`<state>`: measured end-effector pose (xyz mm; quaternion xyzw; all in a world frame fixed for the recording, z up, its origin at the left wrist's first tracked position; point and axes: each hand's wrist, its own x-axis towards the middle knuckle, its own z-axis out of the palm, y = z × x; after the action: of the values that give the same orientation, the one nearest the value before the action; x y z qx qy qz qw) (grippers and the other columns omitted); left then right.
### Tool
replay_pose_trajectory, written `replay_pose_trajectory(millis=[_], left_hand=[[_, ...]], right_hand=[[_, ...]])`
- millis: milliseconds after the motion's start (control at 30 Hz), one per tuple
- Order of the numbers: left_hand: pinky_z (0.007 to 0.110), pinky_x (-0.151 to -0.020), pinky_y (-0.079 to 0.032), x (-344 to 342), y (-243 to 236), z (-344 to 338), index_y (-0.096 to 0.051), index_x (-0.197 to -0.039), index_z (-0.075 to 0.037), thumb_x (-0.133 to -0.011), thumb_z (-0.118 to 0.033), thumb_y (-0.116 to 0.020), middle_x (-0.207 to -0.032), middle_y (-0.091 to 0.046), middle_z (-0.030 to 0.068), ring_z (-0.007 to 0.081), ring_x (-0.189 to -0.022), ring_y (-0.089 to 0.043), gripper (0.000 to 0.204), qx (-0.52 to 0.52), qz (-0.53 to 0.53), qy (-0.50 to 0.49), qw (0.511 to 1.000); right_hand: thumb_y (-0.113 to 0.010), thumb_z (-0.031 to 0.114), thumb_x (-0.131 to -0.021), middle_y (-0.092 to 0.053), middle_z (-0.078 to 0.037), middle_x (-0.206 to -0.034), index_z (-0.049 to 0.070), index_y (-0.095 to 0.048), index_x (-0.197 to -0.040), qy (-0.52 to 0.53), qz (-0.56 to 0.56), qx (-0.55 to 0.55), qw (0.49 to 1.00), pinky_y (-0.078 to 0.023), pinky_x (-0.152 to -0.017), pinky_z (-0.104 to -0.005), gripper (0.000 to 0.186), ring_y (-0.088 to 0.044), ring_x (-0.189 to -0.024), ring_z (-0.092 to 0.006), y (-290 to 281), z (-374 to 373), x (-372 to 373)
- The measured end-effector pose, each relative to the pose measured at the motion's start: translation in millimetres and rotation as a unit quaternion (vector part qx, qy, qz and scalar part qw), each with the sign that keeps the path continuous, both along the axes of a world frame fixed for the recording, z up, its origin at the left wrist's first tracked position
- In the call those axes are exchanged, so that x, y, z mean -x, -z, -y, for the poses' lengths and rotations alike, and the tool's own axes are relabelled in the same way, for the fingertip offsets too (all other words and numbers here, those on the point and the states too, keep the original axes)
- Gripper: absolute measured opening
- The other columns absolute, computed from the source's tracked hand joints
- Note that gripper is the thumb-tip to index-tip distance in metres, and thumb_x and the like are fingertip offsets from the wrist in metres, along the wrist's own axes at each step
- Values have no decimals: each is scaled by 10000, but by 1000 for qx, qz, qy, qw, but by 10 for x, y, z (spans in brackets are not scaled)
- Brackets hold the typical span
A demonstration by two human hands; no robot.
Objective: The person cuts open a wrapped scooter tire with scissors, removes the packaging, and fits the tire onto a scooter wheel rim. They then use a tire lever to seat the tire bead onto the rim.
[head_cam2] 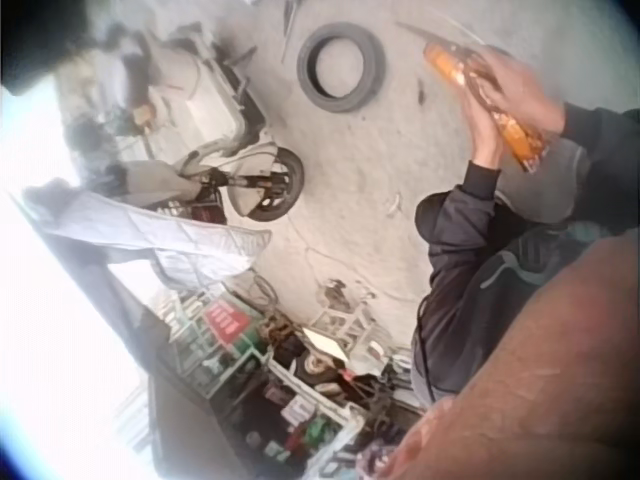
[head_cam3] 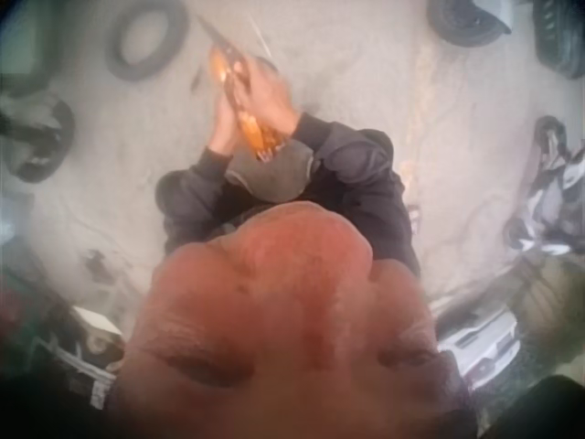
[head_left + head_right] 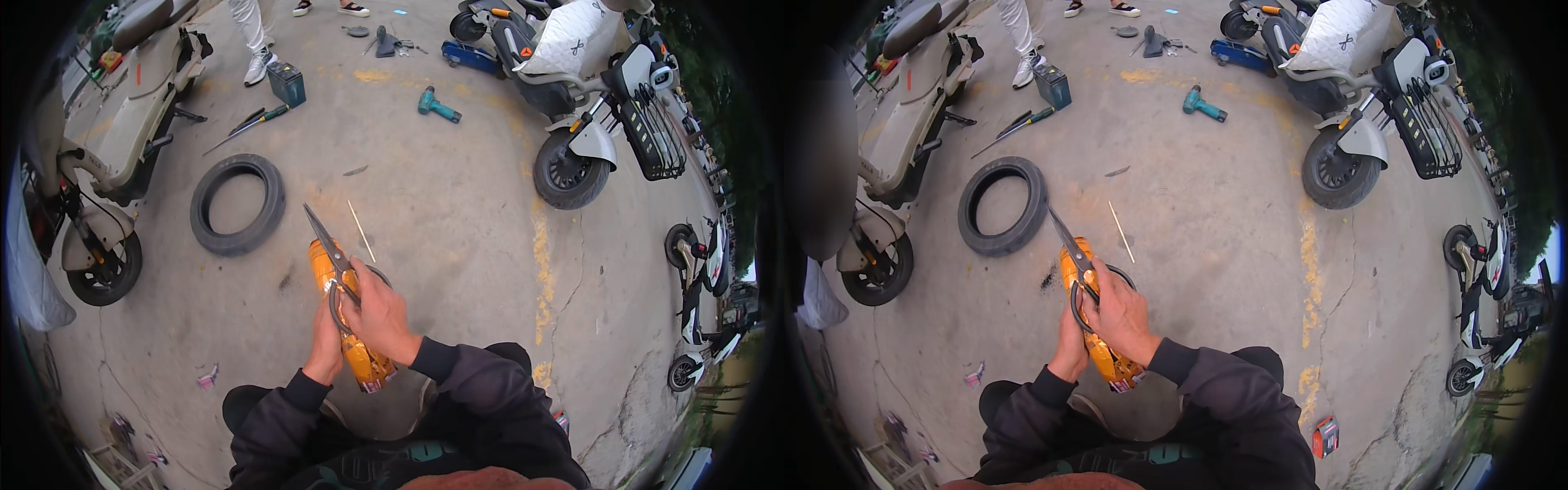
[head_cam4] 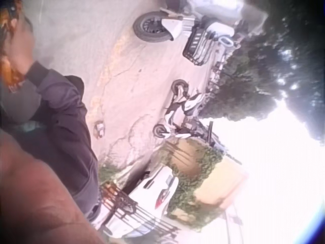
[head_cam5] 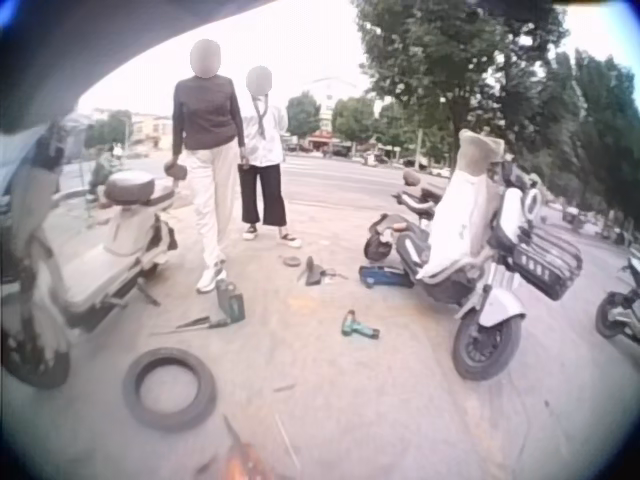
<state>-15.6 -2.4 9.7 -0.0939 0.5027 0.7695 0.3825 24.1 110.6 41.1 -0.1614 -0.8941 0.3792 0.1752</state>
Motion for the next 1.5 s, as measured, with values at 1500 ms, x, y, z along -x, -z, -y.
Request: replay_pose_trajectory(millis=[1500], left_hand=[[366, -933, -532, 306, 131, 99, -510, -1366, -72, -1016, -631, -447, -1180, -648, 88, 185, -1069, -645, 663, -118, -5, 9, 993]], right_hand=[[-474, 420, -1055, -606, -73, -905, 7, -512, -1333, -152, 164, 639, 736, -472, -716, -279, 500, -599, -779, -154, -173, -241, -1039]])
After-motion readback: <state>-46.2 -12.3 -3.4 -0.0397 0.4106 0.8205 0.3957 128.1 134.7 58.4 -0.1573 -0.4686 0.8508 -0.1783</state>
